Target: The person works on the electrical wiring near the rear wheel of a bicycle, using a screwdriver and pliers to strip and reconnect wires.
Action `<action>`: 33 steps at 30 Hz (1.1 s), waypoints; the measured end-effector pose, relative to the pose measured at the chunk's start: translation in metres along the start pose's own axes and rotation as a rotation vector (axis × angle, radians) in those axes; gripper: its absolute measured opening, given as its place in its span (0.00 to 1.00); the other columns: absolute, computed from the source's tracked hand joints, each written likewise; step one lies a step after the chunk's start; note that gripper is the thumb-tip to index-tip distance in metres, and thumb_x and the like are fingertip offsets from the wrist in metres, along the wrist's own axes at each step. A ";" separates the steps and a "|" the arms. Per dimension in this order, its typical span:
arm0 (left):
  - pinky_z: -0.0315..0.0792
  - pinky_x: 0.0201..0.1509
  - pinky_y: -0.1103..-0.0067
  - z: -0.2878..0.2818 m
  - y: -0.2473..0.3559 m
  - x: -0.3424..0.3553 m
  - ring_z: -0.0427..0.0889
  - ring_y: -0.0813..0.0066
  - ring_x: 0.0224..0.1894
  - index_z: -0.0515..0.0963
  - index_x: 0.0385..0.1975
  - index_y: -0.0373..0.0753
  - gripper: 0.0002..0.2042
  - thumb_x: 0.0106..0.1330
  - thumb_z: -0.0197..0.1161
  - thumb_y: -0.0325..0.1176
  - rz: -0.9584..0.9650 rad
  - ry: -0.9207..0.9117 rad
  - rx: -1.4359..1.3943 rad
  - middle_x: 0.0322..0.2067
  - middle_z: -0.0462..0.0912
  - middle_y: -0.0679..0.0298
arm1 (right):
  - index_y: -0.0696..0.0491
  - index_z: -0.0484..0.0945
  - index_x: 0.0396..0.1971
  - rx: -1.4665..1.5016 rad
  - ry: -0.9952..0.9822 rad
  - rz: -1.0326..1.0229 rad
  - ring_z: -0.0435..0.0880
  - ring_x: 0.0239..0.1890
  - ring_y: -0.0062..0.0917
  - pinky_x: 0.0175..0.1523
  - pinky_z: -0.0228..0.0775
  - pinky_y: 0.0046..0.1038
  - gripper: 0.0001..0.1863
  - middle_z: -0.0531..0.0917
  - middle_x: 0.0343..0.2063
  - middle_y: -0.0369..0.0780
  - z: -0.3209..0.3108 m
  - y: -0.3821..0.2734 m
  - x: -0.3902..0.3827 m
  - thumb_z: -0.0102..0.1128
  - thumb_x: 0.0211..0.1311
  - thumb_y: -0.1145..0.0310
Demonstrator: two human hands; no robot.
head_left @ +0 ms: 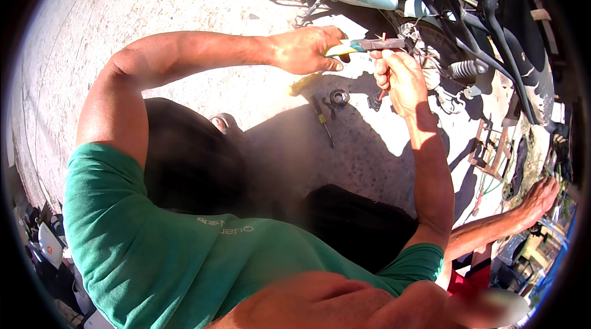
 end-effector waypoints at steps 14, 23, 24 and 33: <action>0.72 0.49 0.63 -0.001 0.002 -0.003 0.78 0.52 0.44 0.78 0.37 0.33 0.09 0.65 0.63 0.34 -0.077 0.016 0.126 0.38 0.75 0.52 | 0.56 0.82 0.37 -0.372 0.156 -0.240 0.67 0.17 0.09 0.22 0.61 0.16 0.10 0.75 0.21 0.29 -0.009 -0.014 -0.001 0.56 0.69 0.66; 0.76 0.44 0.74 0.023 -0.016 -0.010 0.81 0.72 0.42 0.78 0.45 0.33 0.13 0.69 0.62 0.37 -0.393 -0.217 -0.497 0.39 0.83 0.59 | 0.58 0.78 0.34 -0.032 0.023 -0.173 0.56 0.14 0.08 0.19 0.47 0.16 0.09 0.66 0.15 0.25 -0.006 -0.005 0.004 0.55 0.70 0.68; 0.76 0.45 0.74 0.025 -0.016 -0.009 0.81 0.72 0.43 0.77 0.48 0.33 0.15 0.70 0.62 0.37 -0.382 -0.222 -0.575 0.40 0.83 0.59 | 0.58 0.78 0.34 -0.010 0.021 -0.185 0.56 0.14 0.08 0.19 0.47 0.16 0.09 0.66 0.15 0.25 -0.005 -0.006 0.004 0.55 0.70 0.68; 0.79 0.51 0.73 0.021 0.003 -0.012 0.81 0.71 0.51 0.74 0.56 0.33 0.20 0.69 0.63 0.38 -0.357 -0.243 -0.988 0.45 0.83 0.58 | 0.58 0.78 0.34 0.102 -0.038 -0.247 0.58 0.16 0.08 0.22 0.48 0.16 0.09 0.67 0.16 0.26 0.007 -0.033 -0.003 0.55 0.70 0.69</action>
Point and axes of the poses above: each hand's wrist, its own x-axis towards the middle knuckle, its own z-axis out of the palm, y = z × x, the point moved 10 cm from there along x, towards the middle knuckle
